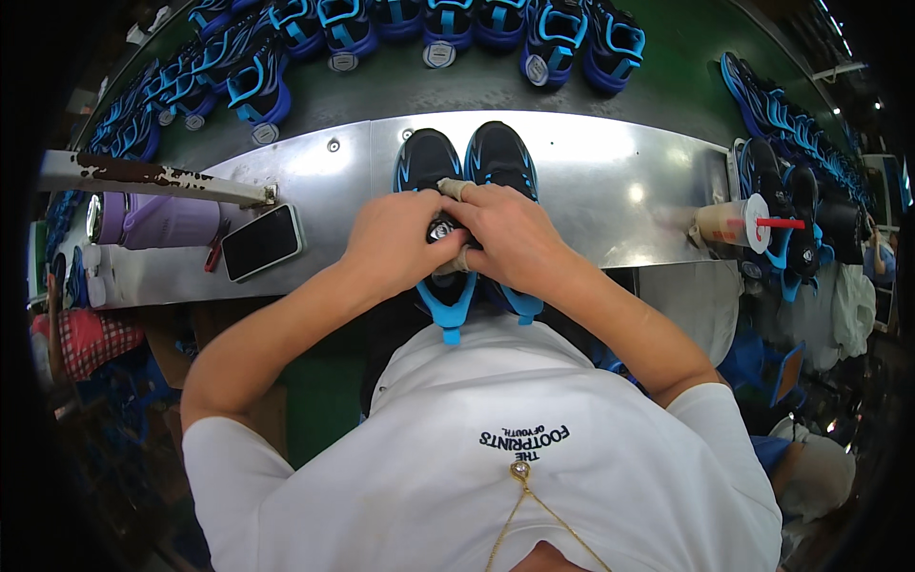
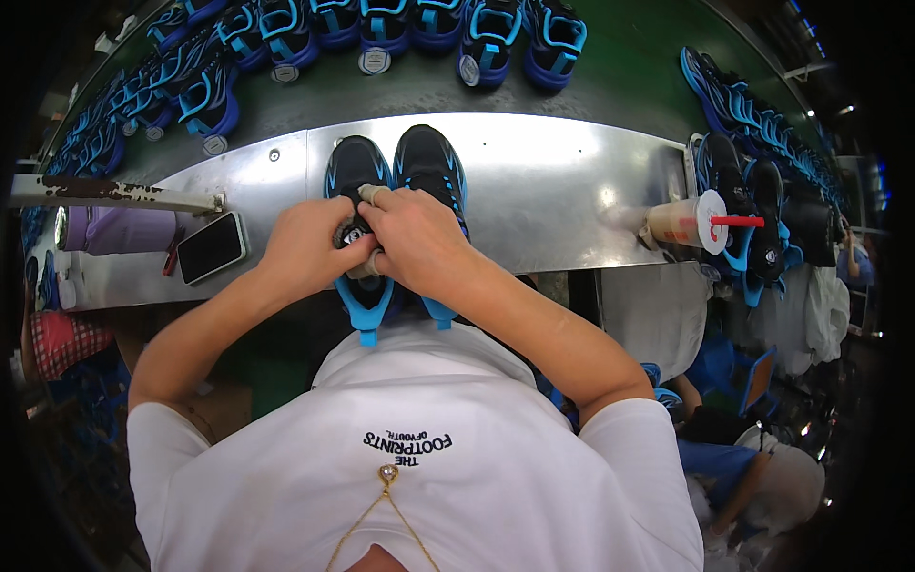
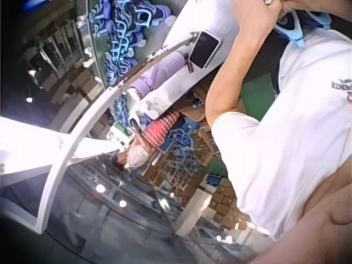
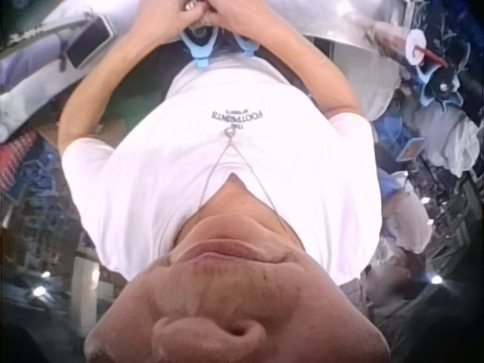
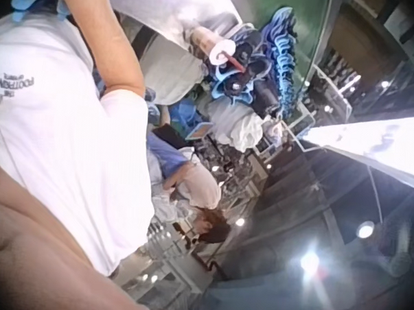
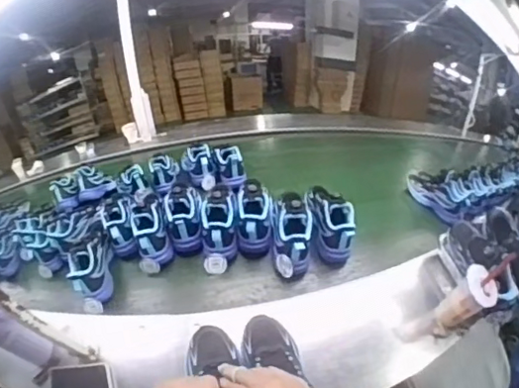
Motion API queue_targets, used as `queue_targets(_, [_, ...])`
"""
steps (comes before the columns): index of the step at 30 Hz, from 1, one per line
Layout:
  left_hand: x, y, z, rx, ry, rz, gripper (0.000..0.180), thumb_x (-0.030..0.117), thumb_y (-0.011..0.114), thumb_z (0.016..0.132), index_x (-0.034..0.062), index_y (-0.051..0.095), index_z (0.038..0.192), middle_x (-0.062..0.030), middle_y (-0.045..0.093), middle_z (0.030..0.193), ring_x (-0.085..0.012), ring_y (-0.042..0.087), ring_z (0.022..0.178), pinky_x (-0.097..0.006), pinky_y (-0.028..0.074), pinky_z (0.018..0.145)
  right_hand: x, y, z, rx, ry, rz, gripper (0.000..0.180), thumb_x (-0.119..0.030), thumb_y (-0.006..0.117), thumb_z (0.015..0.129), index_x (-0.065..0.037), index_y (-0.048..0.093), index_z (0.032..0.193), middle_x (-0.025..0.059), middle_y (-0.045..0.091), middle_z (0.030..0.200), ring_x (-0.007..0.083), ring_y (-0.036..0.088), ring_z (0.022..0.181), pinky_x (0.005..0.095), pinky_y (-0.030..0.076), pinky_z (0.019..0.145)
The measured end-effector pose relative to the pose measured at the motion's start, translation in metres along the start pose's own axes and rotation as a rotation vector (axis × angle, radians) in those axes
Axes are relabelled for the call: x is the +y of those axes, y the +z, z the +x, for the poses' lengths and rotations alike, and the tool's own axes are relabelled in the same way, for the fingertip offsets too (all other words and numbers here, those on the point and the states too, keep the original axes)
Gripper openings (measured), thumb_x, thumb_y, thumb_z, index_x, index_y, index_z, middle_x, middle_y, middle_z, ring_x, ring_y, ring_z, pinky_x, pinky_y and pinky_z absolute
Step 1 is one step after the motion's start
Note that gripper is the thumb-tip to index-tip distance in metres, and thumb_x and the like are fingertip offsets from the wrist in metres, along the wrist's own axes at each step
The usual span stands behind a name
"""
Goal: The person cleans shoes by rubbing their tongues and dials using finger pads, then places the pairs onto a tray and into a basket.
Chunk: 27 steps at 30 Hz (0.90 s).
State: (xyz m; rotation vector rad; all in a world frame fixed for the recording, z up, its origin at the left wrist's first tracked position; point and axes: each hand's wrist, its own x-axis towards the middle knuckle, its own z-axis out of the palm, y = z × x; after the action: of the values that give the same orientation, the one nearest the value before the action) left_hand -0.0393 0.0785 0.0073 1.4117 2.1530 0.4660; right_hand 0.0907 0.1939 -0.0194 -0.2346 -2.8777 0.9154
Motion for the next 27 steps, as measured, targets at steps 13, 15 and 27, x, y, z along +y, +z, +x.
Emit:
queue_targets(13, [-0.023, 0.018, -0.028, 0.256, 0.131, -0.527, 0.026, 0.010, 0.073, 0.075, -0.0021, 0.058, 0.093, -0.0049, 0.046, 0.083, -0.0145, 0.046, 0.070, -0.027, 0.039, 0.063, 0.007, -0.031, 0.001, -0.131, 0.073, 0.266, 0.046, -0.029, 0.075, 0.076, -0.007, 0.066, 0.115, 0.0138, 0.056, 0.124, 0.0296, 0.054, 0.113, 0.0374, 0.046, 0.092])
queue_targets(15, [-0.027, 0.011, -0.023, 0.133, 0.206, -0.497, 0.025, 0.011, 0.072, 0.076, -0.0019, 0.058, 0.092, -0.0053, 0.047, 0.084, -0.0151, 0.046, 0.070, -0.027, 0.040, 0.065, 0.008, -0.028, -0.002, -0.081, 0.065, 0.192, 0.042, -0.027, 0.074, 0.077, -0.007, 0.067, 0.112, 0.0136, 0.056, 0.123, 0.0296, 0.055, 0.112, 0.0371, 0.046, 0.091])
queue_targets(27, [-0.024, 0.038, -0.046, 0.322, 0.342, -0.124, 0.042, 0.026, 0.075, 0.073, -0.0027, 0.060, 0.099, -0.0182, 0.053, 0.112, -0.0357, 0.052, 0.098, -0.042, 0.044, 0.084, 0.024, -0.052, -0.040, -0.020, 0.466, 0.286, 0.035, -0.023, 0.064, 0.087, -0.011, 0.063, 0.120, 0.0106, 0.060, 0.114, 0.0233, 0.057, 0.108, 0.0315, 0.044, 0.091])
